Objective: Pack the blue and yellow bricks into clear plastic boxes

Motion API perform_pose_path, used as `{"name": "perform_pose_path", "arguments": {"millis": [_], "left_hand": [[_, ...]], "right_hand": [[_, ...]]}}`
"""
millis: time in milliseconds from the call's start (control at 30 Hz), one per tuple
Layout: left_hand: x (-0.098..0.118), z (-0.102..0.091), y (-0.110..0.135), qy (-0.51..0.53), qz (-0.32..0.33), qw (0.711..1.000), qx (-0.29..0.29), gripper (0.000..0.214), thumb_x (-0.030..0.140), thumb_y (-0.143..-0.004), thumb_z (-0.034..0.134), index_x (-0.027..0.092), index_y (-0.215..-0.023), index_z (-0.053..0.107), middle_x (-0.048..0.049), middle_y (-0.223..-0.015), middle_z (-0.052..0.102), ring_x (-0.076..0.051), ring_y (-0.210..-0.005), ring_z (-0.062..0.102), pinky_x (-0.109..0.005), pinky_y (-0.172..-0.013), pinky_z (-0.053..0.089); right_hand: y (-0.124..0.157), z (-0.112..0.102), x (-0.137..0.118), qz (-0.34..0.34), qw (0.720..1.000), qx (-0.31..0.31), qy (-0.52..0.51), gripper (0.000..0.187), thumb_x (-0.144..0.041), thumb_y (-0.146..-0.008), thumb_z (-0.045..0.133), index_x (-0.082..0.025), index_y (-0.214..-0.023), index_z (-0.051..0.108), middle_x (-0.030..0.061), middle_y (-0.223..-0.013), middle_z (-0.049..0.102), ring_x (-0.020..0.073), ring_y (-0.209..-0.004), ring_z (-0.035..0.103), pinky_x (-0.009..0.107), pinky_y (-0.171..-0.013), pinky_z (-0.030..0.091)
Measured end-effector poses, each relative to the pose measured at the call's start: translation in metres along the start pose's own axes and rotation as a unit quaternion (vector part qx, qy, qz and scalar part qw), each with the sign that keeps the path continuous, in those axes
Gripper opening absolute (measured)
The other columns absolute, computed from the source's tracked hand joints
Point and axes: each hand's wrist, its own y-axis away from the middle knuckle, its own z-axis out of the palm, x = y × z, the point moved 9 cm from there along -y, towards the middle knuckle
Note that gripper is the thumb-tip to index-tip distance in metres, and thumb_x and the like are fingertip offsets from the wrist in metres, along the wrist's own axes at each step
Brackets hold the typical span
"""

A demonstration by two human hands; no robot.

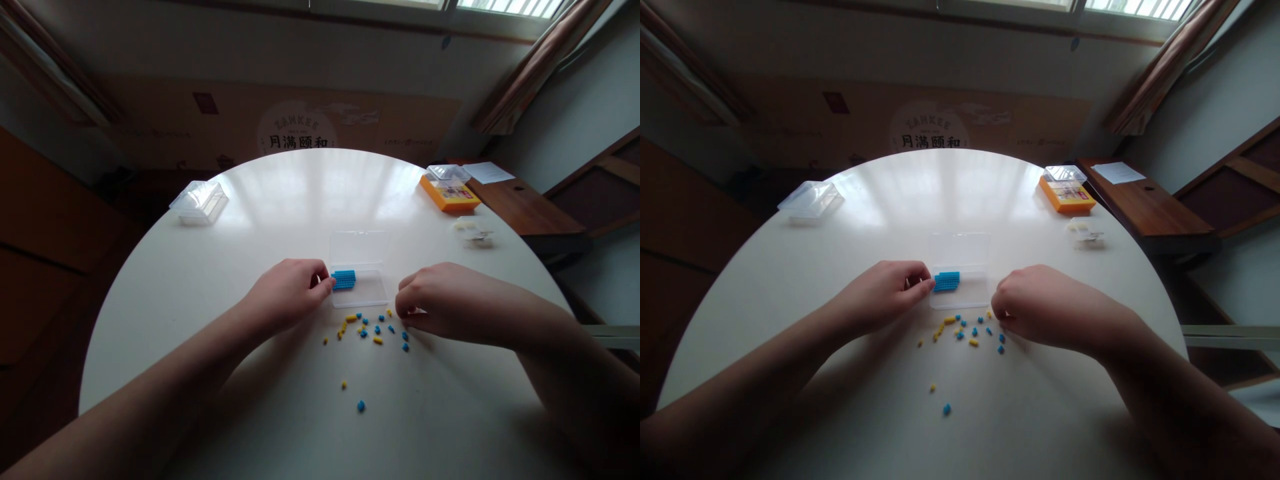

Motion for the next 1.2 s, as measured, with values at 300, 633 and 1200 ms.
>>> {"name": "perform_pose_path", "arguments": {"millis": [300,633,1200], "left_hand": [[0.001,-0.001,0.001,0.007,0.002,1.000,0.000,0.037,0.053,-0.085,0.045,0.024,-0.088,0.068,-0.0036,-0.087,0.069,-0.020,-0.073,0.062,-0.027,-0.054,0.041],[0.000,-0.001,0.000,-0.003,0.005,1.000,0.005,0.036,0.052,-0.086,0.045,0.025,-0.088,0.068,-0.0027,-0.086,0.070,-0.021,-0.074,0.061,-0.028,-0.054,0.040],[0.004,0.000,0.001,-0.010,-0.002,1.000,0.004,0.036,0.050,-0.086,0.044,0.024,-0.089,0.068,-0.0042,-0.087,0.071,-0.021,-0.074,0.062,-0.028,-0.054,0.040]], "right_hand": [[0.007,-0.008,-0.003,-0.013,1.000,0.023,0.003,0.017,-0.024,-0.083,0.054,-0.023,-0.077,0.070,0.0001,-0.076,0.063,0.0086,-0.066,0.054,0.021,-0.062,0.029],[0.003,-0.005,-0.003,-0.012,1.000,0.011,0.004,0.019,-0.017,-0.080,0.051,-0.022,-0.069,0.066,-0.0023,-0.072,0.062,0.0070,-0.061,0.048,0.021,-0.059,0.026],[-0.034,-0.025,-0.003,0.071,0.991,0.114,0.027,0.021,-0.022,-0.084,0.053,-0.031,-0.083,0.072,-0.0034,-0.078,0.064,0.0063,-0.063,0.049,0.017,-0.055,0.024]]}}
